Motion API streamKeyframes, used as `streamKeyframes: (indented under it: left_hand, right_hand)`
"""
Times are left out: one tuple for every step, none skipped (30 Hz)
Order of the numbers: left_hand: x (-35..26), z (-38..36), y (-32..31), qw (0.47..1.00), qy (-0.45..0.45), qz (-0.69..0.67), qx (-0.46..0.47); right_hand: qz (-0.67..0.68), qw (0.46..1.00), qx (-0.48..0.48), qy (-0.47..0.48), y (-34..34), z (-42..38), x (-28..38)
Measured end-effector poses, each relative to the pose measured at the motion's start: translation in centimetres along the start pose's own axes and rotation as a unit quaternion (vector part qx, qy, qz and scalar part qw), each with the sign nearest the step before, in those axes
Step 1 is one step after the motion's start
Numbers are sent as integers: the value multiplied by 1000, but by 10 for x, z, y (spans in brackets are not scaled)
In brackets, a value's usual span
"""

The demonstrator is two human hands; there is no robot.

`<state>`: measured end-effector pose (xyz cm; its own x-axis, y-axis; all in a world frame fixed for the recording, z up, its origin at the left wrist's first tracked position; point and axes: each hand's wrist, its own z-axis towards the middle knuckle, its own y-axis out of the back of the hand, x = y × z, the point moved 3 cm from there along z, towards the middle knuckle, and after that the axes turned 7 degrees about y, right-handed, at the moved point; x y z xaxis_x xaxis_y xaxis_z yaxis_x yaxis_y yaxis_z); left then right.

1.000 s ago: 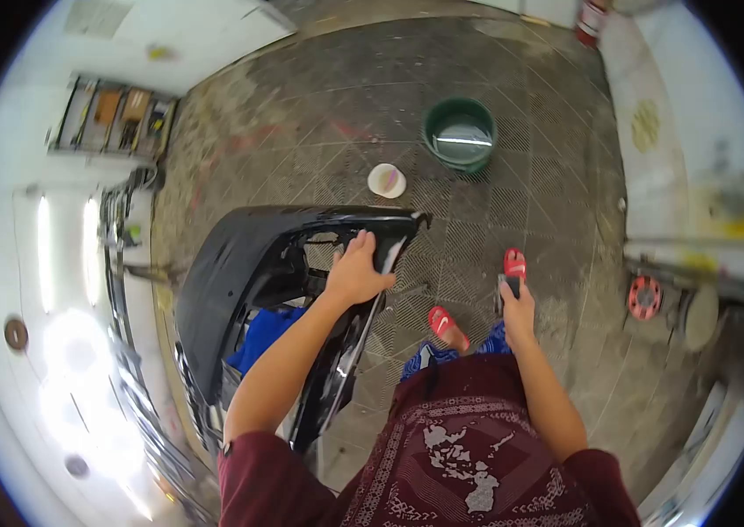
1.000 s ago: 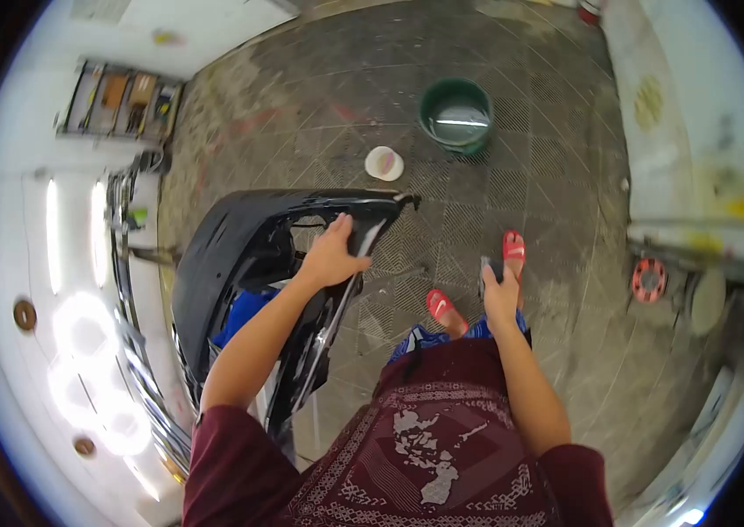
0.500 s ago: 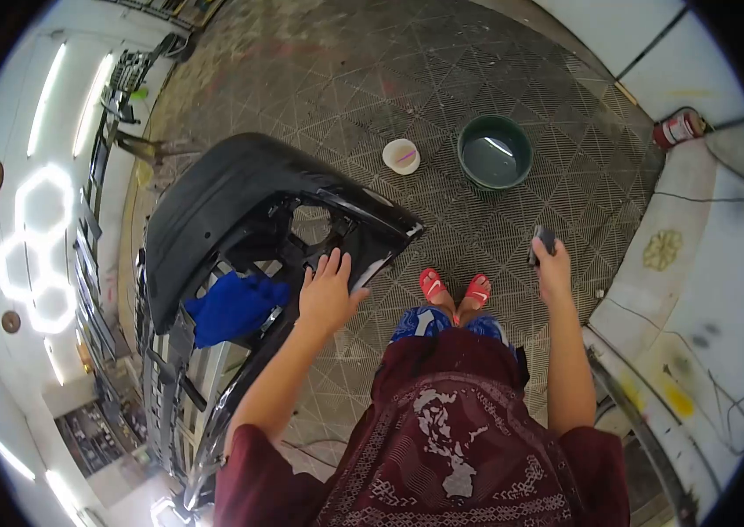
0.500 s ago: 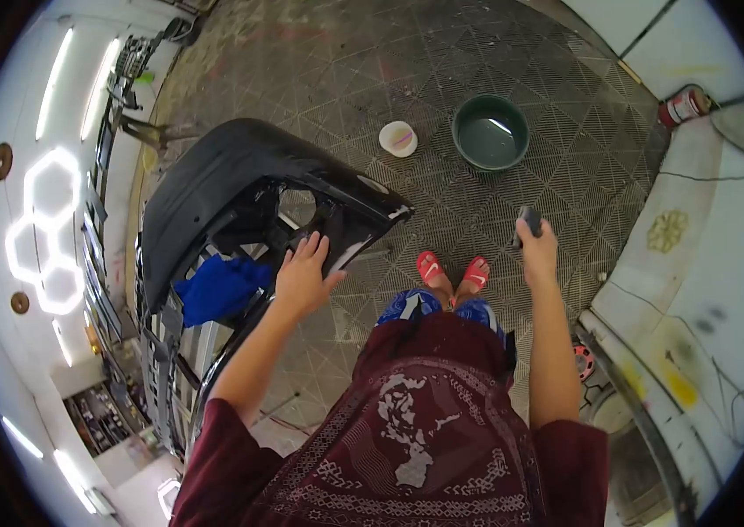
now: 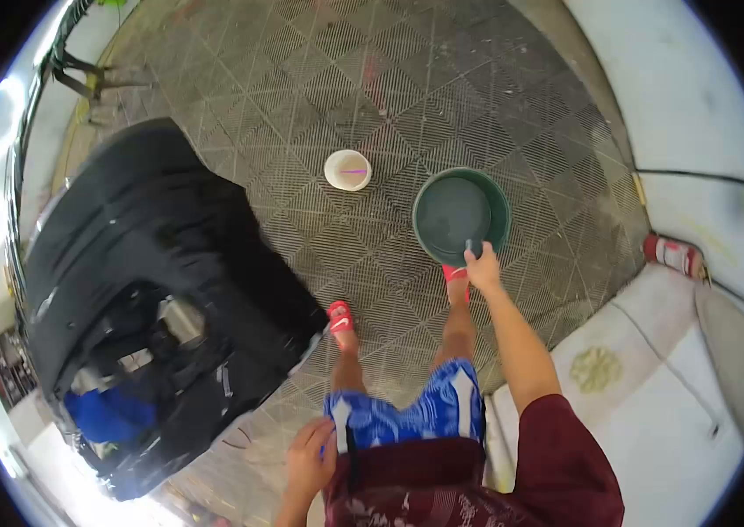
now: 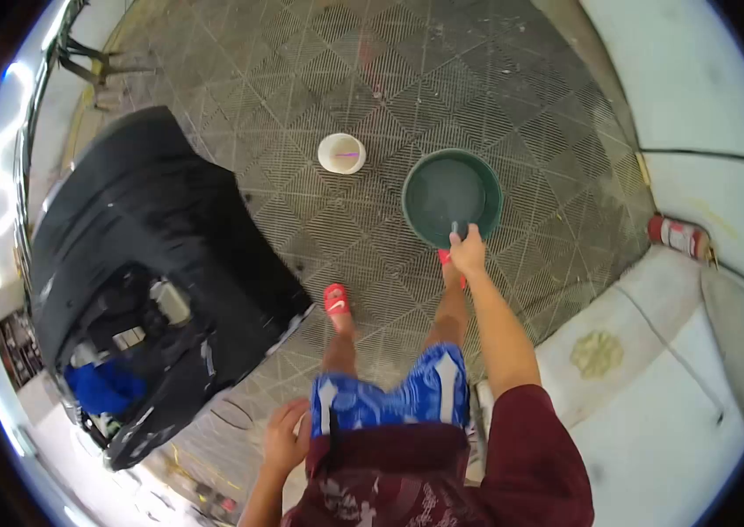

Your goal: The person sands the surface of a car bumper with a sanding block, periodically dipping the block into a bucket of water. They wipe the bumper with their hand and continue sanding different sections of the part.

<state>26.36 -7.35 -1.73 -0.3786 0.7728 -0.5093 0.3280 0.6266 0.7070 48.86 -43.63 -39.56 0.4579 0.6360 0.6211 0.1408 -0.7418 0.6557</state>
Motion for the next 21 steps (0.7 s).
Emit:
streamKeyframes:
  left_hand:
    - [-3,4,-24,997,74,-19,11]
    - [-6,12,-45,988,147,-35,26]
    - [-15,21,-67,975,205,-61,65]
    - [2,26,-84,957,247,-100,113]
    - [2,28,-104,931,299,-135,161]
    - [4,28,-127,916,329,-131,189]
    - [22,25,-146,901,351,-130,218]
    - [61,14,-178,905,352,-107,214]
    - [73,15,-188,872,422,-132,212]
    - [100,17,-192,845,467,-147,216]
    - [82,6,-200,811,524,-151,209]
    - [98,-14,-212,779,561,-207,192]
    - [102,-11,-217,804,528,-224,159]
    - [102,-15,-216,798,542,-220,144]
    - [97,0,-209,794,553,-219,129]
    - [100,1,-203,766,557,-317,48]
    - [107,-3,-200,728,545,-414,-37]
    - [120,-14,-196,713,531,-452,-74]
    - [121,-11,-185,670,536,-496,-133]
    - [122,-11,-173,630,510,-558,-177]
    - [122,-11,-160,585,477,-618,-221]
  right_hand:
    - [-4,999,49,-14,-18,17,-21]
    - [-27,995,85,-49,-40,44,-49]
    - [-28,992,106,-57,-61,72,-75]
    - [-62,991,116,-18,-89,91,-90]
    - [-90,986,138,18,-109,109,-106]
    - [-168,973,155,40,-119,126,-113]
    - [-247,953,164,65,-131,144,-111]
    - [-324,923,146,146,-176,165,-141]
    - [-396,882,112,228,-185,179,-164]
    - [-439,850,168,239,-207,180,-182]
    - [-464,815,233,255,-207,177,-205]
    - [-441,808,301,249,-209,172,-209]
    - [-442,801,307,263,-210,167,-204]
    - [-382,822,331,264,-205,161,-191]
    - [-322,838,352,266,-197,155,-173]
    - [-291,840,302,345,-187,145,-160]
    - [-257,831,246,427,-175,133,-147]
    - [-246,811,254,466,-155,120,-120]
    - [-231,785,262,511,-136,106,-88]
    - [-239,748,283,551,-115,89,-57]
    - [-261,705,299,588,-90,67,-20]
